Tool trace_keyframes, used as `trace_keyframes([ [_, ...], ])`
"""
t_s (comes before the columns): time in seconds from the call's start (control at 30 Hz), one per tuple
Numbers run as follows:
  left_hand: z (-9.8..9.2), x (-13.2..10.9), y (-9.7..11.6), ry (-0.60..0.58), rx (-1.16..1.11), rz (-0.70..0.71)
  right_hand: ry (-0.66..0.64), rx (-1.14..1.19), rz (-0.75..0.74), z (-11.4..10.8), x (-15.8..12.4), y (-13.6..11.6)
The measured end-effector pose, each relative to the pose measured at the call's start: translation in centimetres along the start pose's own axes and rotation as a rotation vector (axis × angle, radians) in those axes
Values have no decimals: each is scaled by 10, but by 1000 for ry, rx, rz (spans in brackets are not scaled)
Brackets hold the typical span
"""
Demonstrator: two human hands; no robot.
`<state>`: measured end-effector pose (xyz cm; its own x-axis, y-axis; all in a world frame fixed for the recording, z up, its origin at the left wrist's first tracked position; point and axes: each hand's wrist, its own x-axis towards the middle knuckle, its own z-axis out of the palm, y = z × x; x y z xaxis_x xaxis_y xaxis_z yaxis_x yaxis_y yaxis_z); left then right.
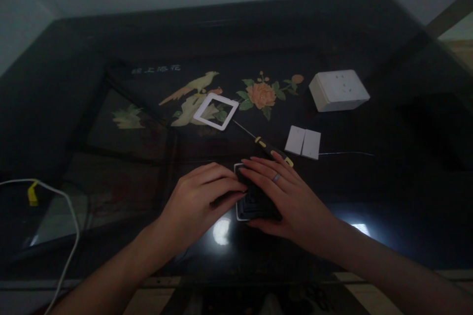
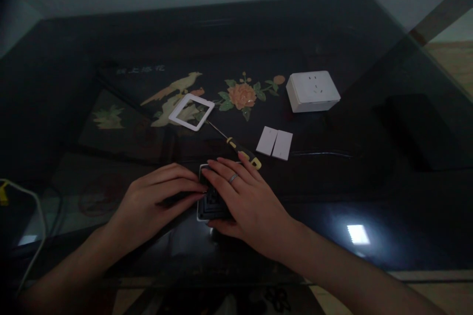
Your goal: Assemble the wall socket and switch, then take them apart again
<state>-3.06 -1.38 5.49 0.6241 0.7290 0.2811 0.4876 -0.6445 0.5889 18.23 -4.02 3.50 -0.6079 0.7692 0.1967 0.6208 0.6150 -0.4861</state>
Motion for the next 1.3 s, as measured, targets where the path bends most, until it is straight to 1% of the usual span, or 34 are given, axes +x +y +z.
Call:
trace_keyframes([
  [0.17,3,-2,0,33,-7,-43,-3,-30,-20,0,-1,0],
  [0.3,8,-4,0,66,-13,-41,-8,-39,-23,0,-1,0],
  [0.47,10,-2,1,75,-16,-54,1,-32,-22,1,-1,1],
  [0.6,10,0,1,62,-98,-140,7,4,-15,2,-1,2],
  [0.77,9,2,1,31,-192,-243,-37,79,0,-2,-2,3],
  [0.9,9,3,1,17,-238,-284,-84,148,29,-10,-5,6],
  [1.0,8,5,1,1,-289,-336,-116,184,21,-21,-7,11],
  [1.17,8,8,0,-63,-426,-467,-131,169,-12,-33,-10,17],
  [1.3,11,9,0,-59,-459,-492,-149,146,-18,-31,-10,15],
])
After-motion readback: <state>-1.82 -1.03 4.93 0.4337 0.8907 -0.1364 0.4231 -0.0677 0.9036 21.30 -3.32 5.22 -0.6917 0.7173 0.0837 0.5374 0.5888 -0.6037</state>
